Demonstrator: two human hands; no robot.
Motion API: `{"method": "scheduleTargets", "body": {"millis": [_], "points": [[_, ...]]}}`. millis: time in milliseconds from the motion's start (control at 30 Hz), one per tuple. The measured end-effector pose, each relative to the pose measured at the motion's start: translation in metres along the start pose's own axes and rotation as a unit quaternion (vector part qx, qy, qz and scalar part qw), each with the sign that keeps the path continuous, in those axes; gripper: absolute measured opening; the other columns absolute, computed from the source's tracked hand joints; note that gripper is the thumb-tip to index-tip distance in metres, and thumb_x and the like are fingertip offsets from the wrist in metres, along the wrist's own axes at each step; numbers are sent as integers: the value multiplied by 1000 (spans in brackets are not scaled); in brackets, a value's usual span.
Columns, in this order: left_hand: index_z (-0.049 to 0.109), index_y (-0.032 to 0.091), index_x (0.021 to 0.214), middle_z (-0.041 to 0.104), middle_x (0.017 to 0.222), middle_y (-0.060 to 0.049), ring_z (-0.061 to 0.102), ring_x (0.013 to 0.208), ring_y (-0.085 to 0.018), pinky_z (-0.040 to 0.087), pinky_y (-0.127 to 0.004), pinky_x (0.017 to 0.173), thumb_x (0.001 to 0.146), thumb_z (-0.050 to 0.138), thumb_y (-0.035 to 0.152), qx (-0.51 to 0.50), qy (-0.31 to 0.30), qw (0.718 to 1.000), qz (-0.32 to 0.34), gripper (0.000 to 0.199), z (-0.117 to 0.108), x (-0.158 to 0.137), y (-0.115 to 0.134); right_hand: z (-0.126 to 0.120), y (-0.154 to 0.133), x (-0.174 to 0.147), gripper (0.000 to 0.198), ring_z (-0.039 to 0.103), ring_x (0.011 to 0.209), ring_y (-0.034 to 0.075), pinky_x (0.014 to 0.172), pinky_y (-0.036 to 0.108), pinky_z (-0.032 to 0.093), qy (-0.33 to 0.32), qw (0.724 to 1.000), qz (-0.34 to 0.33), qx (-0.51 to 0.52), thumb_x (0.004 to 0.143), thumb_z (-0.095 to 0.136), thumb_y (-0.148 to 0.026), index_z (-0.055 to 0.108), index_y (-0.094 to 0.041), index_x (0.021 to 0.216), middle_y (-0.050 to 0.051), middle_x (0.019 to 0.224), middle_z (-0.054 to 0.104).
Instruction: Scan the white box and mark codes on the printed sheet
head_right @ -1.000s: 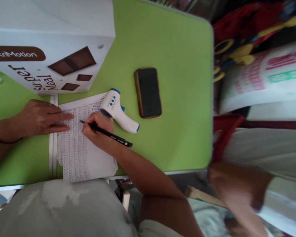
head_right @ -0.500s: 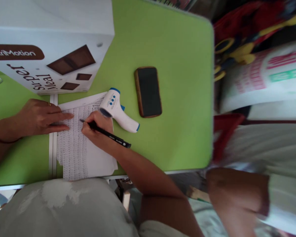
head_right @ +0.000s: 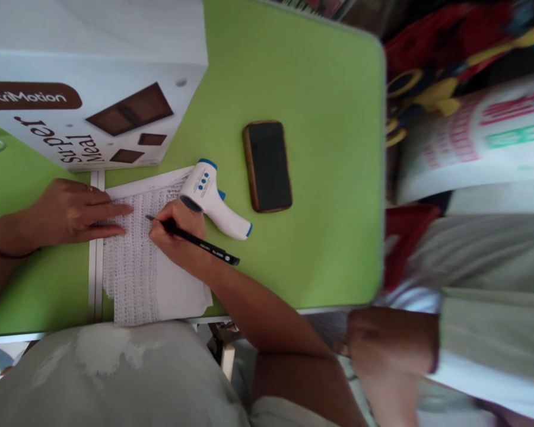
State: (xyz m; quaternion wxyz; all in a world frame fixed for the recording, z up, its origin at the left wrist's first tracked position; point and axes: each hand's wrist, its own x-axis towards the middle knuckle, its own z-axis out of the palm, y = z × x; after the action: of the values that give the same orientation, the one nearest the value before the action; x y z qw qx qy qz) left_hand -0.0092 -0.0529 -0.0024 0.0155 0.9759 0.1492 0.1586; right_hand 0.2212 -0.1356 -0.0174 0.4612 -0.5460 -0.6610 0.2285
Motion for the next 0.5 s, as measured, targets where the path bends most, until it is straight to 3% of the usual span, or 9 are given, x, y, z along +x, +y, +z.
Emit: {"method": "scheduleTargets", "body": {"millis": [167,300,500], "points": [[72,22,119,70,75,0,63,63,-13,40,-26,57,108,38,52,5,-59,998,-21,47,-2,1,1,0,0,-1,15,47,49,10,48,26,37,-4,999,22,-23,75,55,-15,47,-25,67,-7,55,52],[72,22,117,70,76,0,64,63,-13,41,-27,56,109,36,53,4,-47,999,-17,49,-2,1,1,0,0,-2,17,46,50,10,49,27,37,1,999,23,-28,73,54,-14,45,-25,65,-7,54,49],[70,22,120,72,81,-1,66,69,-14,43,-25,60,108,37,53,-13,-102,994,-36,47,-3,2,1,0,3,-3,15,47,49,10,48,26,36,1,1000,18,20,75,56,-14,48,-25,67,-7,57,53]]}}
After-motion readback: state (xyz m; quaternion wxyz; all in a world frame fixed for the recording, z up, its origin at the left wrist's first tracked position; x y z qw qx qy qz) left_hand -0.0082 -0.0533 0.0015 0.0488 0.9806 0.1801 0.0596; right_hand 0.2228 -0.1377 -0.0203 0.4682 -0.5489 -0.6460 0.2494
